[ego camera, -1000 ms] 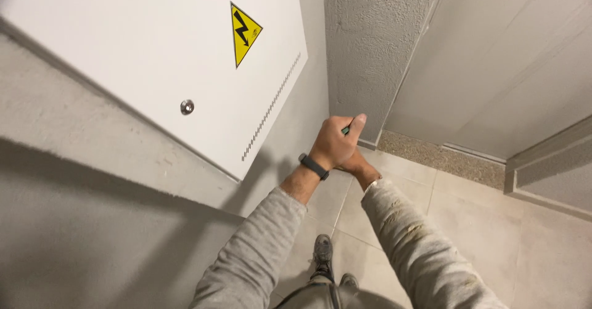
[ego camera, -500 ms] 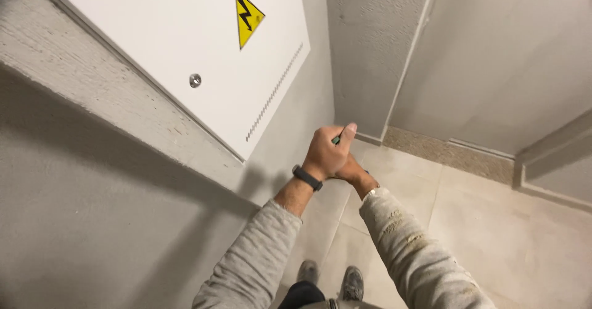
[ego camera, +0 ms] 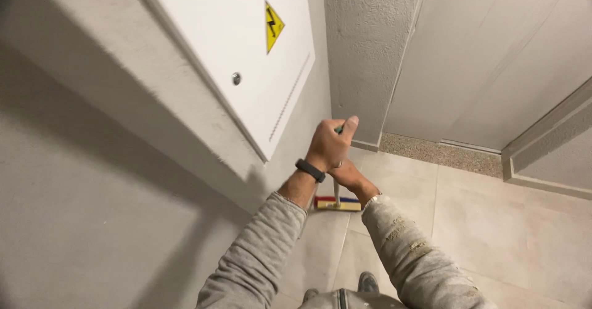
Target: The person wipes the upper corner of a wall and the surface of a metal elevator door using a broom.
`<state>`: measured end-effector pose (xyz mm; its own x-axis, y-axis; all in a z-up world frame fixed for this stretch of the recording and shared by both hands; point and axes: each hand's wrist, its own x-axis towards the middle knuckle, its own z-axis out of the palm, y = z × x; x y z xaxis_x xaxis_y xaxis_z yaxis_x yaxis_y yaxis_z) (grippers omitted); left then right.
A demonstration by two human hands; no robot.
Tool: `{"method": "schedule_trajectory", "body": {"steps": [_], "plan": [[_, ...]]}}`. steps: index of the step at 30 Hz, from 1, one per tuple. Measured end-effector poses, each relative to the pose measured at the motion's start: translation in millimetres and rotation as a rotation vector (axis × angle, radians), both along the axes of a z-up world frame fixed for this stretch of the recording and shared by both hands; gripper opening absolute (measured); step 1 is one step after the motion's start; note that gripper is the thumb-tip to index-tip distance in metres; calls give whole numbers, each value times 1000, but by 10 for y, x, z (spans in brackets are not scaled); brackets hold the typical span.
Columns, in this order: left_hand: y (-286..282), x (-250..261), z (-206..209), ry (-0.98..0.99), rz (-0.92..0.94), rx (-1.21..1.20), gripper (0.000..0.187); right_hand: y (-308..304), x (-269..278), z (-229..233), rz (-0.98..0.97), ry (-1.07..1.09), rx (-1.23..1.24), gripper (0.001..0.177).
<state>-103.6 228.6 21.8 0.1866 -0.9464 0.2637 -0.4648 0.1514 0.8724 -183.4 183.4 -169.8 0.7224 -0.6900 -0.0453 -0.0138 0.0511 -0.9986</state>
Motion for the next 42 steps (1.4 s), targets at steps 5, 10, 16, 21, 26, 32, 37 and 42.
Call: {"method": "schedule_trajectory", "body": {"steps": [5,10,16,21,26,32,37,42], "plan": [[387,126,262,83,-51,-17,59,265,80,-257,-33,28,-141,32],[684,35,450,112,-245,-141,59,649,61,429,-257,-50,-346,36],[706,-101,136,38,-352,-253,57,253,253,-505,-285,-869,296,42],[556,-8,-290,-55,-508,-119,53,202,148,-454,-515,-555,1,27],[595,-30,-193,-76,-421,-96,52,134,96,-491,-412,-332,-228,26],[567,-140,307,12,-264,-71,48,226,-7,-57,-297,-270,-351,39],[649,-153,805,30,-286,-142,60,497,-50,866,-372,-343,-470,38],[676,-239,845,94,-345,-279,51,294,5,758,-620,-116,-757,29]]}}
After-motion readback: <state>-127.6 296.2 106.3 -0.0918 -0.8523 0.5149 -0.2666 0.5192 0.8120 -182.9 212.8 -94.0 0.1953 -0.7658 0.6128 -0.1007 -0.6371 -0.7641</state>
